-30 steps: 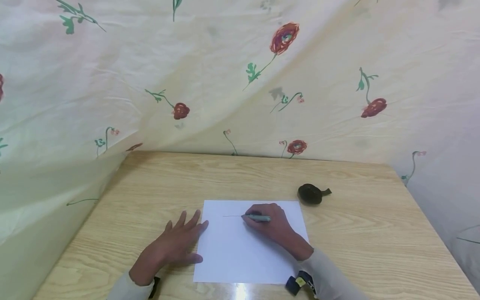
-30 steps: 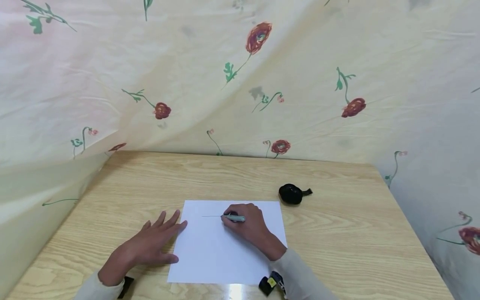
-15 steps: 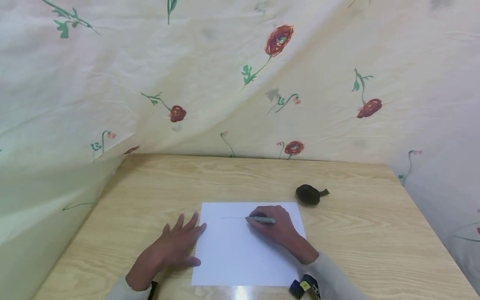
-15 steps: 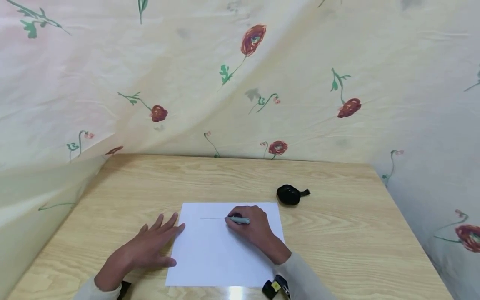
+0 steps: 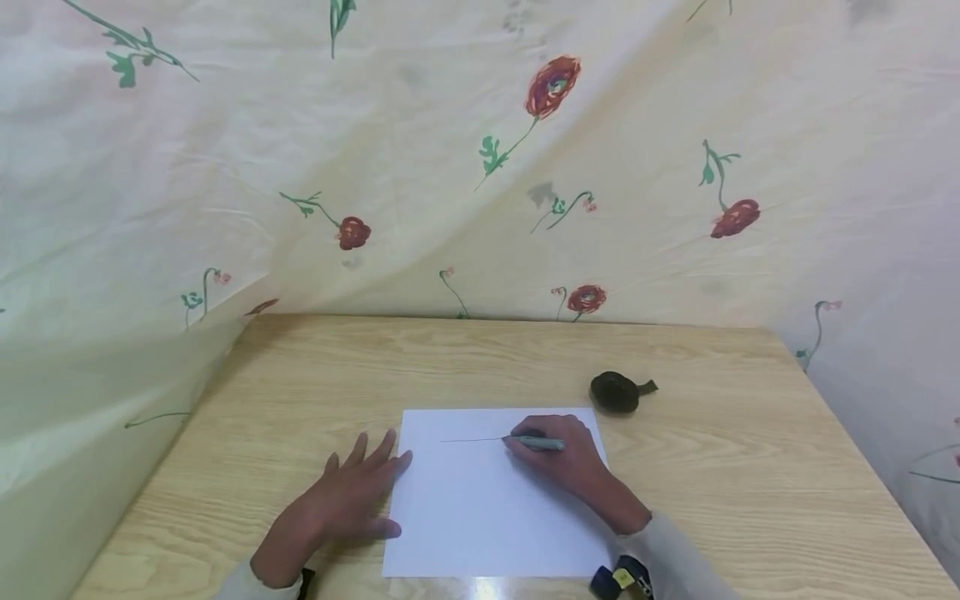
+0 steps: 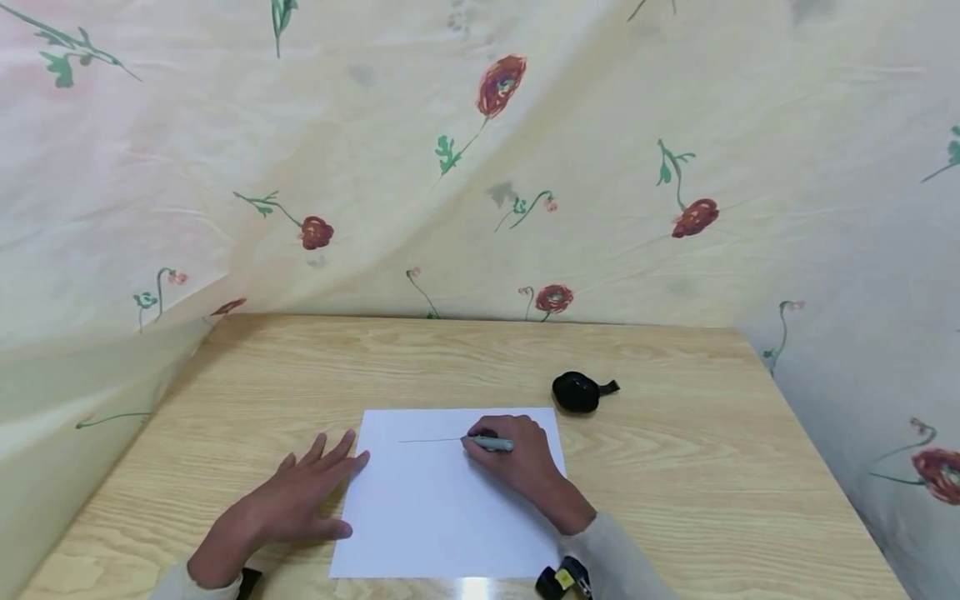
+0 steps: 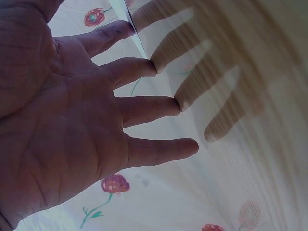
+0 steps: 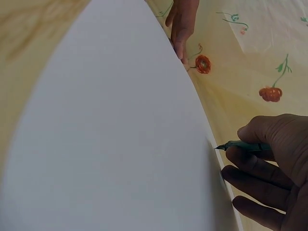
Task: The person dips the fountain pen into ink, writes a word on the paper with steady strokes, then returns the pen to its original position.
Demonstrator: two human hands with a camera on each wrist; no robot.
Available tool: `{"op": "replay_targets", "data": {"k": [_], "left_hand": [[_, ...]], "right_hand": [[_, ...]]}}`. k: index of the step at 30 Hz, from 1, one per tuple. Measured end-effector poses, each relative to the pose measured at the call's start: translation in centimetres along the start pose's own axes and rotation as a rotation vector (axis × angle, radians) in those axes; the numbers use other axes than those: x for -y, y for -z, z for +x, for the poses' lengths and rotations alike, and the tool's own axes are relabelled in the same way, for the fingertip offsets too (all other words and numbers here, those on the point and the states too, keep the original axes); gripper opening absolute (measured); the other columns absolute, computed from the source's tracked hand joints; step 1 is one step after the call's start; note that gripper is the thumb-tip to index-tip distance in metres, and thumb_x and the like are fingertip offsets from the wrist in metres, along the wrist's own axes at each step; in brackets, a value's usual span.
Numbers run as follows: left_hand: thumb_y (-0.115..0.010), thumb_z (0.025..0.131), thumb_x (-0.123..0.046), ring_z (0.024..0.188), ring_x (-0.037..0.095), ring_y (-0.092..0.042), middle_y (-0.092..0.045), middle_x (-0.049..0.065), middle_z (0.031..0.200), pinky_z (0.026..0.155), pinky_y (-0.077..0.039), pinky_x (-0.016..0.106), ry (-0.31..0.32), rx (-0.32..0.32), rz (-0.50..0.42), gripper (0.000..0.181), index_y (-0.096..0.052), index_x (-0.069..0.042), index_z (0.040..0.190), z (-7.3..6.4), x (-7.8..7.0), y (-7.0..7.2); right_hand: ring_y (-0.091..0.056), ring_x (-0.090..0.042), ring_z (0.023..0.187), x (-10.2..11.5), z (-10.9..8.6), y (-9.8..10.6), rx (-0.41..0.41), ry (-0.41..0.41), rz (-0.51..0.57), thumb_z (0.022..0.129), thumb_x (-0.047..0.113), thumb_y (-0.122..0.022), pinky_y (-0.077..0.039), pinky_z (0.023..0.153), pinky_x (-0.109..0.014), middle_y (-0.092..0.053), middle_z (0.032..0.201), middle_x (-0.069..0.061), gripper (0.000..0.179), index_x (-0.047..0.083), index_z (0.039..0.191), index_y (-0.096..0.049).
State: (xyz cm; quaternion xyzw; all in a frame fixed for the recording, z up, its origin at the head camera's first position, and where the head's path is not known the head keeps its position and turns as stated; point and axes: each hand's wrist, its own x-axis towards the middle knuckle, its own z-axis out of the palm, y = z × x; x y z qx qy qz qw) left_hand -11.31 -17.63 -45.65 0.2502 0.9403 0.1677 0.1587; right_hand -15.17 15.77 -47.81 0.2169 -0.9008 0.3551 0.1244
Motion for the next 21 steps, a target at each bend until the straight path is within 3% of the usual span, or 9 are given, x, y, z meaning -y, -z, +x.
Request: {"op": "replay_targets", "data": {"k": [21], "left_hand": [[-0.082,0.078,-0.042,0.143,0.057,-0.014,-0.02,0.022,0.162,0.1,-0.016,0.082,-0.003,-0.005,-0.004,0.091,-0.04,-0.013,0.153,-0.3,-0.6,0.1]], "right_hand": [[-0.053,0.004,0.057,-1.1,-1.0,0.6,-0.035,-0.029,0.003,0.08,0.019,-0.083,-0.047,0.057,-0.022,-0.069,0.073,0.019,0.007,0.023,0.082,-0.078]]}}
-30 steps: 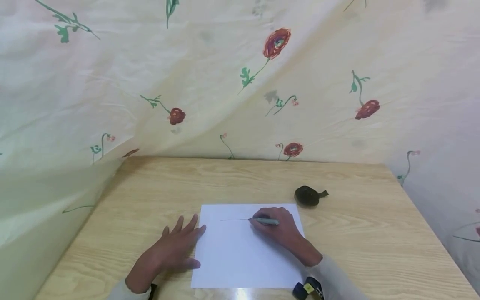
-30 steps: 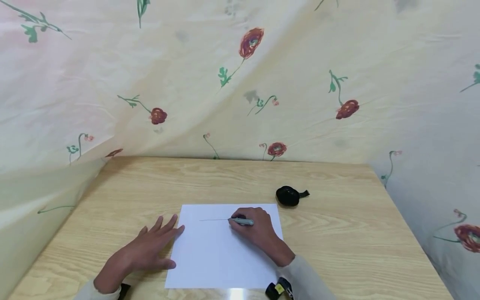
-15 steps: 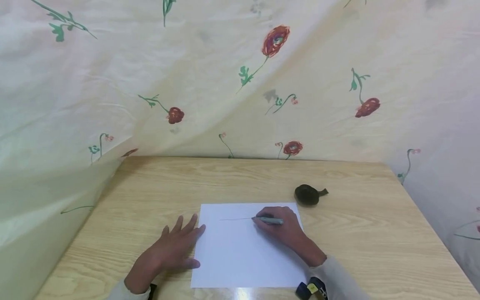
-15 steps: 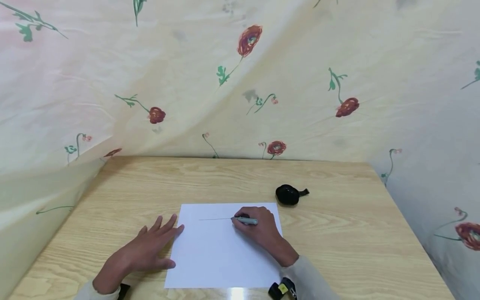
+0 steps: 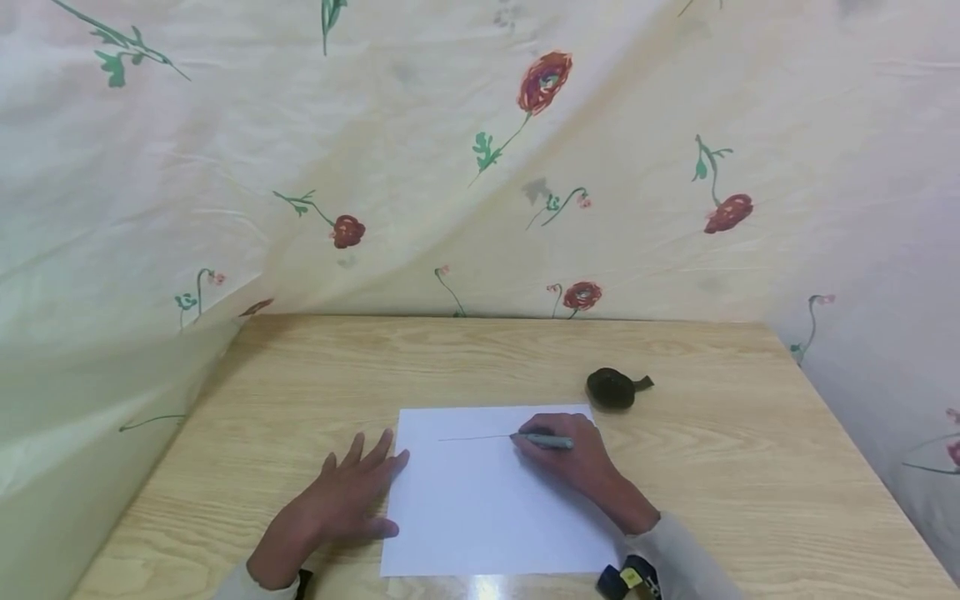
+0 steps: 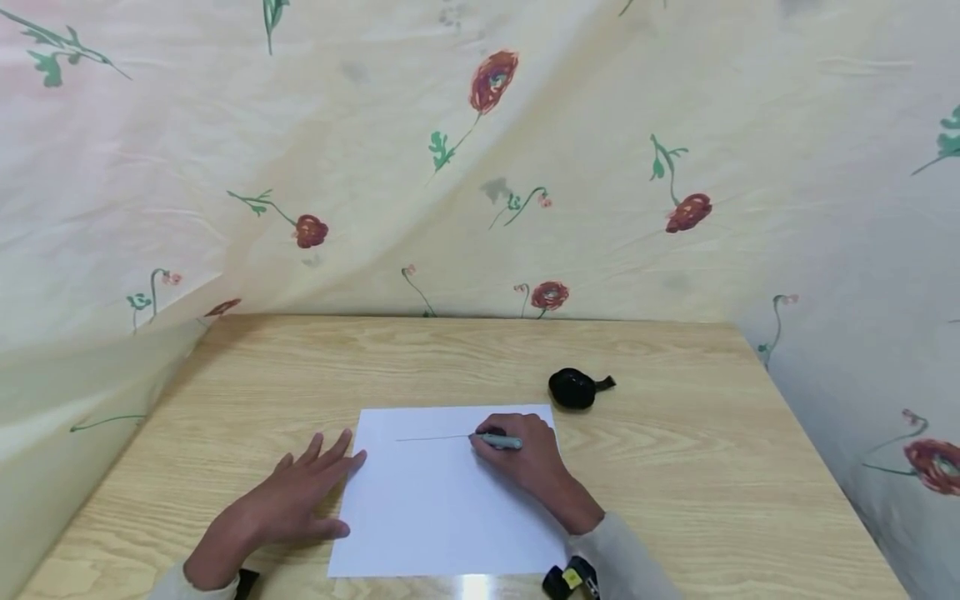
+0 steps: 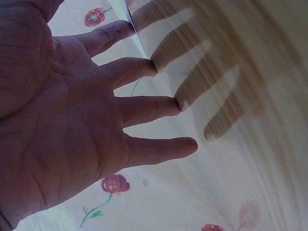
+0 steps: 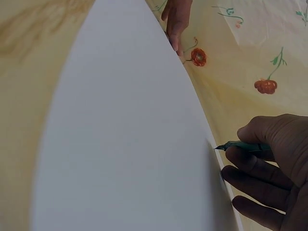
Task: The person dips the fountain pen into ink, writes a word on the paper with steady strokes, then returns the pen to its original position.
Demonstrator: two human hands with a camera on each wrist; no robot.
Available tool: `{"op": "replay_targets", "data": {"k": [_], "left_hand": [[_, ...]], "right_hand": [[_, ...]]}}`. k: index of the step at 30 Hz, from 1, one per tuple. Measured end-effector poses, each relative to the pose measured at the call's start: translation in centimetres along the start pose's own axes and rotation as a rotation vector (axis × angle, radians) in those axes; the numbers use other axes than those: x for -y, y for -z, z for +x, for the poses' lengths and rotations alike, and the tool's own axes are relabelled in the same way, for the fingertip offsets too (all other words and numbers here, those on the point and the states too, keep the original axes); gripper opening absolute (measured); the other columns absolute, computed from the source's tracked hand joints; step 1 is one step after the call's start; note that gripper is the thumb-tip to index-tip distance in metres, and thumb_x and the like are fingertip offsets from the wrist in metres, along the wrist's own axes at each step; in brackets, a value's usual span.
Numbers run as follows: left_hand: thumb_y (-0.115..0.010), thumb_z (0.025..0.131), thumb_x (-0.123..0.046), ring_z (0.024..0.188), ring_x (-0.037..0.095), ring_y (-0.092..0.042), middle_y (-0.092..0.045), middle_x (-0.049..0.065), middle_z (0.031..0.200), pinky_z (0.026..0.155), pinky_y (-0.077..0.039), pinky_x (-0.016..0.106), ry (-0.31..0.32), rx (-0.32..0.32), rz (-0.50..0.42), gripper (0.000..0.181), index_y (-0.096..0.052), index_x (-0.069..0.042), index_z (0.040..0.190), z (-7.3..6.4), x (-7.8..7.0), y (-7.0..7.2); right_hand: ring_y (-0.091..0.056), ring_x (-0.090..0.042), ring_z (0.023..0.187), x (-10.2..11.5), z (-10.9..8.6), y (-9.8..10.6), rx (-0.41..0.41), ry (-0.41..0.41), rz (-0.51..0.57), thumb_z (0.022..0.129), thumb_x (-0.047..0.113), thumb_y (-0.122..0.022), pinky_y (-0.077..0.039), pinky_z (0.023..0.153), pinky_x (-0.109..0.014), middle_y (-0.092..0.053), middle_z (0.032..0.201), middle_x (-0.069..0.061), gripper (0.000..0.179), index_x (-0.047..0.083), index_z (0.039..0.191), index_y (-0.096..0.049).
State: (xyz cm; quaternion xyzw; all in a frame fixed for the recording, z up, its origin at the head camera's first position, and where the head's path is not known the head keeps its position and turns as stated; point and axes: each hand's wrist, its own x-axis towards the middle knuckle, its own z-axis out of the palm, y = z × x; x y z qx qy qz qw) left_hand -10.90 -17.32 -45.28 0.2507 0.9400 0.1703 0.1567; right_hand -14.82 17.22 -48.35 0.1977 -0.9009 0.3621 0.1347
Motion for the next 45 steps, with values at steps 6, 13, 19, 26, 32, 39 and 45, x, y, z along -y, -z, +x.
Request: {"op": "replay_targets", "data": {"k": [6,13,19,26,32,39,45], "left_hand": [[-0.082,0.079,-0.042,0.143,0.058,-0.014,-0.021,0.022,0.162,0.1,-0.016,0.082,-0.002,-0.002,-0.005,0.09,-0.04,-0.012,0.153,0.0,-0.1,0.2],[-0.082,0.079,-0.042,0.143,0.057,-0.013,-0.02,0.022,0.162,0.101,-0.015,0.082,-0.002,0.004,-0.014,0.091,-0.04,-0.013,0.153,0.0,-0.1,0.2],[-0.082,0.079,-0.044,0.143,0.058,-0.013,-0.02,0.021,0.162,0.1,-0.015,0.082,-0.003,0.005,-0.017,0.091,-0.039,-0.014,0.153,-0.2,0.0,0.1],[-0.082,0.078,-0.045,0.143,0.058,-0.014,-0.021,0.022,0.162,0.101,-0.015,0.082,-0.007,0.002,-0.016,0.091,-0.04,-0.013,0.153,-0.1,0.1,0.0],[-0.082,0.079,-0.044,0.143,0.058,-0.014,-0.021,0.022,0.162,0.101,-0.015,0.081,-0.008,0.003,-0.014,0.091,-0.04,-0.013,0.153,-0.2,0.2,0.1],[-0.081,0.079,-0.044,0.143,0.057,-0.013,-0.019,0.022,0.162,0.102,-0.015,0.081,-0.009,0.005,-0.006,0.091,-0.038,-0.013,0.154,-0.3,0.3,0.1],[-0.081,0.079,-0.044,0.143,0.058,-0.012,-0.019,0.022,0.162,0.102,-0.014,0.081,-0.016,0.003,-0.011,0.092,-0.038,-0.013,0.154,-0.2,0.4,0.1]], "right_hand": [[-0.055,0.004,0.06,-0.4,-0.2,0.5,-0.012,-0.003,0.01,0.08,0.018,-0.083,-0.048,0.059,-0.023,-0.069,0.075,0.02,0.009,0.024,0.083,-0.077],[-0.055,0.004,0.059,-0.8,-0.7,1.0,-0.043,0.031,0.015,0.079,0.017,-0.083,-0.047,0.057,-0.022,-0.069,0.074,0.021,0.009,0.022,0.083,-0.078],[-0.056,0.004,0.061,-0.8,-1.0,1.4,-0.034,0.011,0.016,0.08,0.018,-0.083,-0.048,0.059,-0.023,-0.069,0.076,0.02,0.008,0.022,0.083,-0.078],[-0.059,0.003,0.065,-0.9,-1.3,2.0,-0.042,-0.031,-0.008,0.08,0.017,-0.083,-0.05,0.062,-0.024,-0.071,0.077,0.018,0.007,0.021,0.083,-0.078],[-0.061,0.002,0.068,-1.2,-1.5,2.3,-0.062,-0.021,-0.005,0.08,0.017,-0.083,-0.051,0.063,-0.025,-0.071,0.078,0.017,0.008,0.022,0.083,-0.078],[-0.06,0.002,0.066,-1.5,-1.5,2.1,-0.056,-0.035,-0.016,0.079,0.018,-0.084,-0.05,0.061,-0.024,-0.071,0.077,0.017,0.008,0.022,0.083,-0.078],[-0.057,0.003,0.062,-1.2,-1.5,2.1,-0.063,-0.051,-0.041,0.078,0.018,-0.084,-0.048,0.058,-0.023,-0.071,0.075,0.016,0.008,0.022,0.08,-0.078]]}}
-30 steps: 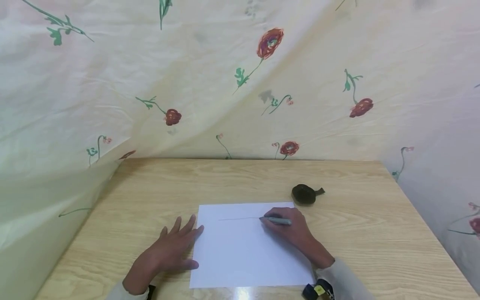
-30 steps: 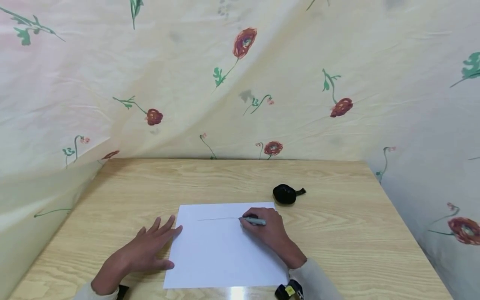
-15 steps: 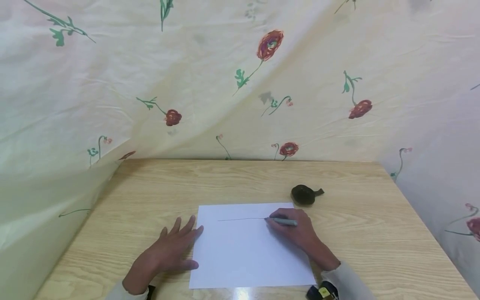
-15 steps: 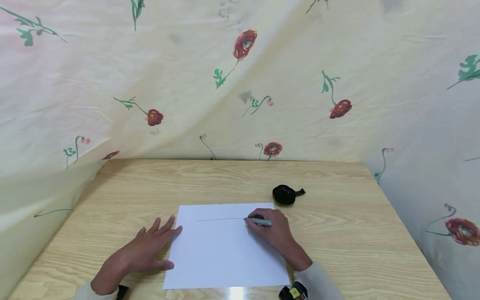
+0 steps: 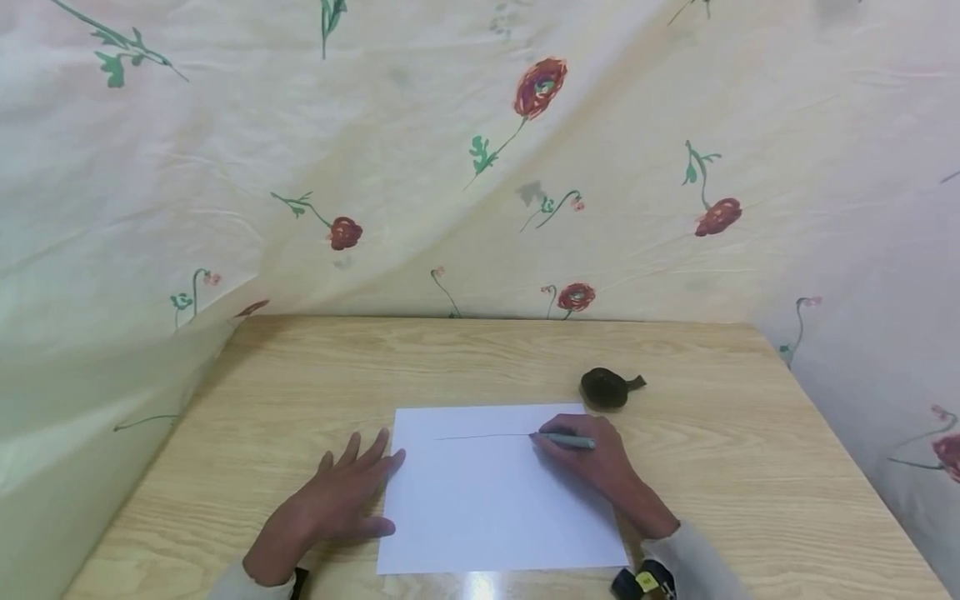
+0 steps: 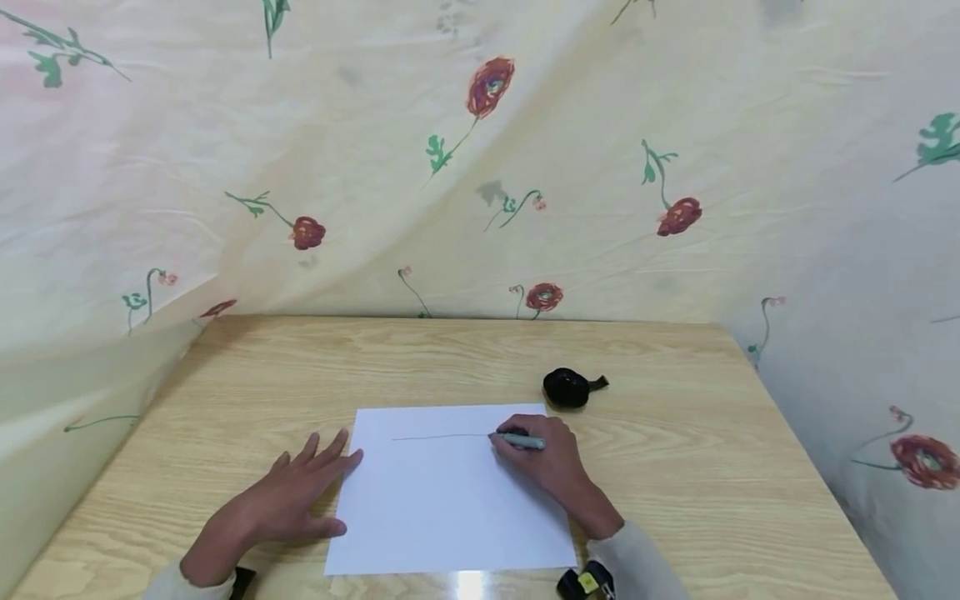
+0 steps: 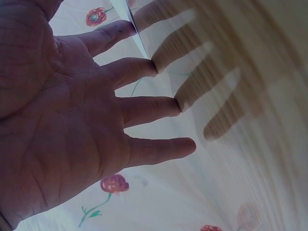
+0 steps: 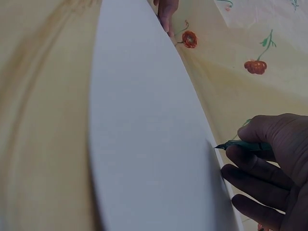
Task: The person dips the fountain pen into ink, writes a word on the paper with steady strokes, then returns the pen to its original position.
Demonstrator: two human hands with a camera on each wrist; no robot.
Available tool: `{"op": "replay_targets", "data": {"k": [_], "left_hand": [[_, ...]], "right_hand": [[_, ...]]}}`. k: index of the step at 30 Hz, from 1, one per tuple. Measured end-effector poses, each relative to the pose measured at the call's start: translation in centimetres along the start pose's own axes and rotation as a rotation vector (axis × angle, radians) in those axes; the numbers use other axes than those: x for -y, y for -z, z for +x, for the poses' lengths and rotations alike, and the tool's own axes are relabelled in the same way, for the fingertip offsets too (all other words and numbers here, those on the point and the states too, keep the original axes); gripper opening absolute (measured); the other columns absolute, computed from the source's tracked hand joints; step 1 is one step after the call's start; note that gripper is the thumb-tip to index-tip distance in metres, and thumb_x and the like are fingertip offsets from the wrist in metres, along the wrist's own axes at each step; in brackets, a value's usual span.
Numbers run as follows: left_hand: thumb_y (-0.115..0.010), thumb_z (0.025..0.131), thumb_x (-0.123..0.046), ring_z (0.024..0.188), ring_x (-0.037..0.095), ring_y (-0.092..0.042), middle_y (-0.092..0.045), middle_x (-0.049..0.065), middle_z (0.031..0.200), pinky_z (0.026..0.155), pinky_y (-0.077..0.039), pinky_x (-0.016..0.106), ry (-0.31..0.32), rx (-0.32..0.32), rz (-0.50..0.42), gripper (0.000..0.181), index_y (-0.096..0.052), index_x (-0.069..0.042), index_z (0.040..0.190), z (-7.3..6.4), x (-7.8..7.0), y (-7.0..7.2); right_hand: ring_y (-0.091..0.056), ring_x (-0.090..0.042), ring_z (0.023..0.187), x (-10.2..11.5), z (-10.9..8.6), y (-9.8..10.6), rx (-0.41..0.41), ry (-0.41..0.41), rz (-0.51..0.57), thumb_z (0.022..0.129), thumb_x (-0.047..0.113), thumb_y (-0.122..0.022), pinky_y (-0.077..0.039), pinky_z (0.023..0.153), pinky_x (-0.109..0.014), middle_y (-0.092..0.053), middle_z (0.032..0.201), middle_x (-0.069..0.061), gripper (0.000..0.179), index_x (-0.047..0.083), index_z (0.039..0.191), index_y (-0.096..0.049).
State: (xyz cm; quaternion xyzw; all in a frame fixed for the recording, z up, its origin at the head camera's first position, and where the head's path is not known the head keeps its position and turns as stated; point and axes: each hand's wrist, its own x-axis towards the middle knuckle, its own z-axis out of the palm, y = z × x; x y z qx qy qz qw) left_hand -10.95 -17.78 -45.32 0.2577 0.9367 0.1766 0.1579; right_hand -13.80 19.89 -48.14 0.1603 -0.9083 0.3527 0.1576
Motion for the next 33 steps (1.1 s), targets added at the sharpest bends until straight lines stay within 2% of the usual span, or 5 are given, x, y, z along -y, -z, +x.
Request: {"op": "replay_targets", "data": {"k": [7,15,20,25,33], "left_hand": [[-0.08,0.081,-0.044,0.142,0.059,-0.013,-0.019,0.023,0.162,0.101,-0.015,0.081,-0.015,0.0,0.016,0.091,-0.037,-0.012,0.154,-0.1,0.2,0.0],[-0.079,0.082,-0.044,0.142,0.058,-0.012,-0.018,0.023,0.162,0.101,-0.014,0.081,-0.019,0.006,0.015,0.09,-0.037,-0.013,0.154,0.2,0.4,0.0],[-0.079,0.082,-0.043,0.142,0.06,-0.013,-0.019,0.024,0.161,0.1,-0.016,0.082,-0.036,-0.001,0.031,0.089,-0.037,-0.012,0.154,0.3,0.5,0.3],[-0.079,0.082,-0.043,0.141,0.06,-0.013,-0.019,0.024,0.161,0.099,-0.017,0.082,-0.041,-0.01,0.034,0.089,-0.037,-0.011,0.154,0.4,0.6,0.4],[-0.079,0.082,-0.043,0.142,0.059,-0.011,-0.017,0.023,0.162,0.101,-0.015,0.081,-0.025,0.005,0.028,0.09,-0.036,-0.012,0.155,0.3,0.8,0.1]], "right_hand": [[-0.057,0.003,0.06,0.2,0.2,-0.1,-0.021,0.084,0.037,0.076,0.011,-0.084,-0.048,0.056,-0.023,-0.071,0.073,0.014,0.01,0.018,0.079,-0.077],[-0.055,0.0,0.06,1.5,1.4,-0.5,-0.05,0.063,0.037,0.079,0.012,-0.082,-0.049,0.057,-0.023,-0.069,0.072,0.014,0.007,0.016,0.081,-0.077],[-0.055,-0.001,0.057,3.0,2.8,-1.8,-0.083,0.106,0.069,0.08,0.014,-0.08,-0.048,0.055,-0.024,-0.068,0.069,0.013,0.004,0.013,0.079,-0.076],[-0.054,-0.001,0.057,4.3,4.3,-3.6,-0.107,0.084,0.042,0.079,0.013,-0.08,-0.048,0.055,-0.026,-0.066,0.067,0.012,0.005,0.015,0.078,-0.076],[-0.053,-0.004,0.057,5.2,5.1,-5.5,-0.053,0.047,0.061,0.082,0.014,-0.076,-0.048,0.057,-0.027,-0.066,0.067,0.011,0.004,0.012,0.079,-0.076]]}}
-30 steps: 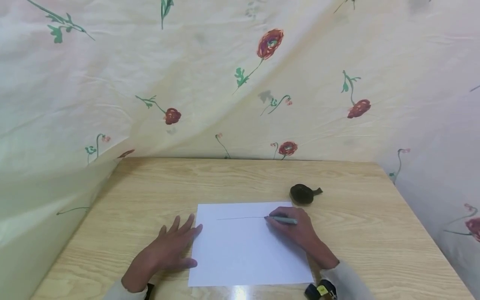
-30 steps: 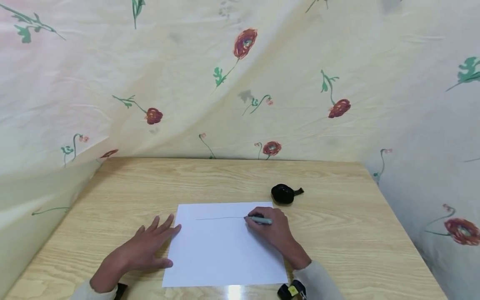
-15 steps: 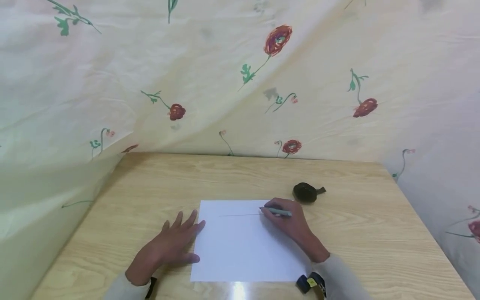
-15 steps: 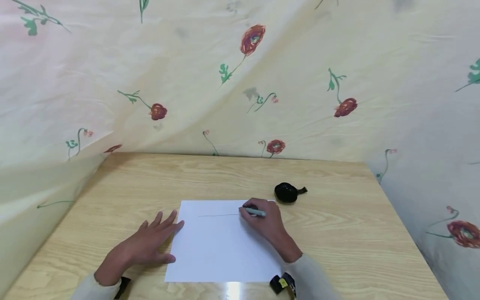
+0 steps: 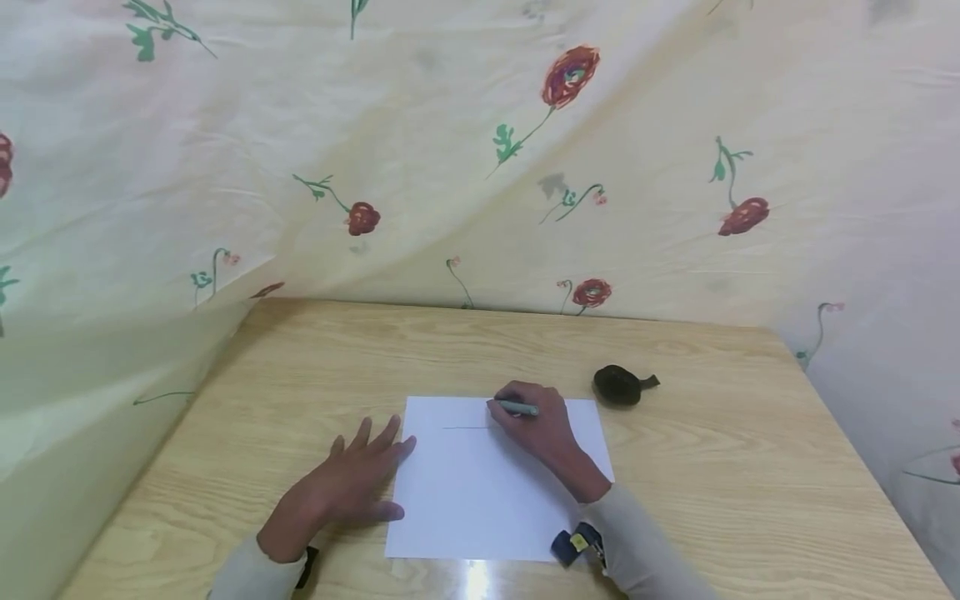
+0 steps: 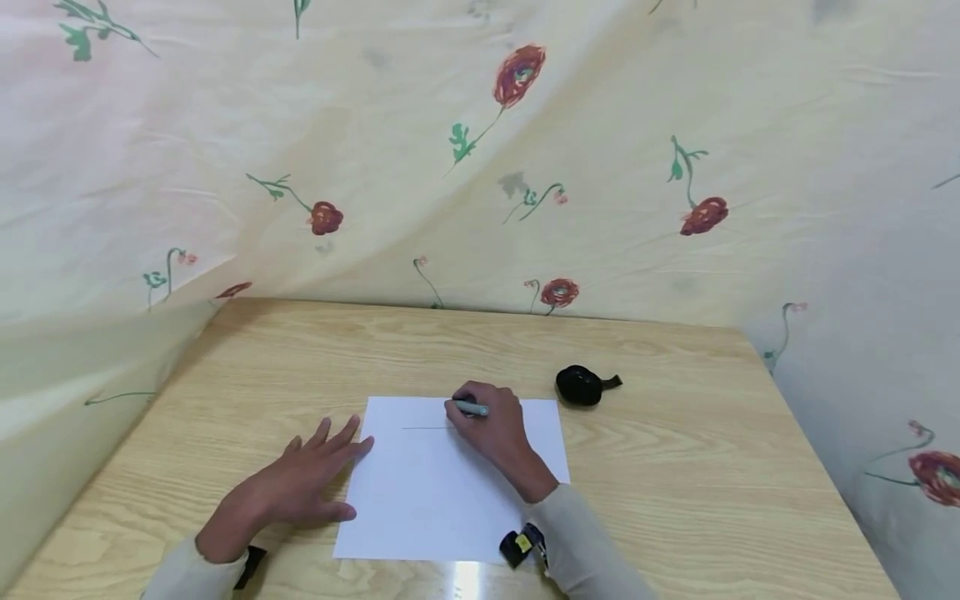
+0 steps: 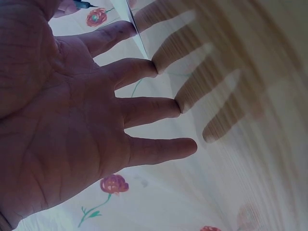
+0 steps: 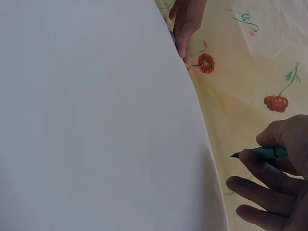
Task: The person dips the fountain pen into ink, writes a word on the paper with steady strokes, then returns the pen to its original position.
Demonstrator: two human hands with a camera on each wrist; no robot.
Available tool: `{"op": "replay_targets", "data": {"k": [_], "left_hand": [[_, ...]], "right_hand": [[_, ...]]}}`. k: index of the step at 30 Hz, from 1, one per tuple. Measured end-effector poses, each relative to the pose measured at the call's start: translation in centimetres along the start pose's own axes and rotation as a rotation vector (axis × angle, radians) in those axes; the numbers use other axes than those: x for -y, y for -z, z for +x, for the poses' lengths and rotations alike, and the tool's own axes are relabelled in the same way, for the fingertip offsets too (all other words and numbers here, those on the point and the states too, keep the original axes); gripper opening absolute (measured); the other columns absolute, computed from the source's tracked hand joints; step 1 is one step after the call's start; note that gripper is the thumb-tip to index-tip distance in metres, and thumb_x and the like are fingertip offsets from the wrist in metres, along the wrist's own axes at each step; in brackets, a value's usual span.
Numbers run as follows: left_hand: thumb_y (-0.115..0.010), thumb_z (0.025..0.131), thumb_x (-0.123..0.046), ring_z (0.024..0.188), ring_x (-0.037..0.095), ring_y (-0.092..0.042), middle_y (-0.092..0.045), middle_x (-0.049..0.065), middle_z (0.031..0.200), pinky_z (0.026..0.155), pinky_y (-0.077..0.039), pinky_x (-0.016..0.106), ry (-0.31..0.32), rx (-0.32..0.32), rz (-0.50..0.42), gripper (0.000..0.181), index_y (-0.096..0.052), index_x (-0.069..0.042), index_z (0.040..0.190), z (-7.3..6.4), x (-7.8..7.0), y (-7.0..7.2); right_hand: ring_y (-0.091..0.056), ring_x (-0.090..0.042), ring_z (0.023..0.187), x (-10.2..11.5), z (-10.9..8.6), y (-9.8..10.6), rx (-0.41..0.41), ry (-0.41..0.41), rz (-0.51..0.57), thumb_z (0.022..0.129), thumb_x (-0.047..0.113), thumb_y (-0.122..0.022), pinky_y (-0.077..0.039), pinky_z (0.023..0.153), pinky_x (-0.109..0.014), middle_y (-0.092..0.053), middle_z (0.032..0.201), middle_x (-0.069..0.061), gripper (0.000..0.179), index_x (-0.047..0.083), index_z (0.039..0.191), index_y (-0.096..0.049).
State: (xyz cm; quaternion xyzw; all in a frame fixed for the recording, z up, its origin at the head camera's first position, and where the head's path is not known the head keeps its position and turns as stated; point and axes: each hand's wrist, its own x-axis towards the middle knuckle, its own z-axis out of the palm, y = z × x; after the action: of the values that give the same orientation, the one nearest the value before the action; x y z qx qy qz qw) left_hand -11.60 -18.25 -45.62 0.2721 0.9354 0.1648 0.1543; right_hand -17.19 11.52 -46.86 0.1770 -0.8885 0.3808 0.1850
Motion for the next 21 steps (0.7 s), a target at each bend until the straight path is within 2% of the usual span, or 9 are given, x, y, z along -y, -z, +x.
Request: {"op": "replay_targets", "data": {"k": [5,14,21], "left_hand": [[-0.079,0.082,-0.044,0.143,0.057,-0.011,-0.016,0.021,0.163,0.102,-0.015,0.08,0.019,0.01,0.004,0.09,-0.037,-0.014,0.155,0.07,-0.08,-0.1],[-0.08,0.081,-0.042,0.142,0.059,-0.01,-0.017,0.022,0.162,0.103,-0.013,0.08,0.014,0.001,-0.019,0.09,-0.038,-0.012,0.154,-0.04,-0.16,0.08],[-0.082,0.081,-0.038,0.142,0.059,-0.009,-0.018,0.013,0.164,0.103,-0.012,0.08,0.014,0.007,-0.041,0.089,-0.039,-0.01,0.153,0.0,-0.36,0.11]], "right_hand": [[-0.055,-0.004,0.058,-0.53,-0.11,-0.26,0.018,-0.003,-0.018,0.082,0.015,-0.075,-0.049,0.058,-0.028,-0.067,0.068,0.01,0.004,0.012,0.079,-0.076],[-0.055,-0.005,0.057,-0.64,0.04,-0.13,0.065,-0.051,-0.028,0.081,0.014,-0.076,-0.048,0.057,-0.027,-0.067,0.067,0.01,0.005,0.016,0.076,-0.076],[-0.056,-0.005,0.058,-0.6,-0.1,-0.17,0.056,-0.053,-0.039,0.08,0.014,-0.077,-0.049,0.057,-0.029,-0.068,0.068,0.01,0.005,0.016,0.076,-0.077]]}}
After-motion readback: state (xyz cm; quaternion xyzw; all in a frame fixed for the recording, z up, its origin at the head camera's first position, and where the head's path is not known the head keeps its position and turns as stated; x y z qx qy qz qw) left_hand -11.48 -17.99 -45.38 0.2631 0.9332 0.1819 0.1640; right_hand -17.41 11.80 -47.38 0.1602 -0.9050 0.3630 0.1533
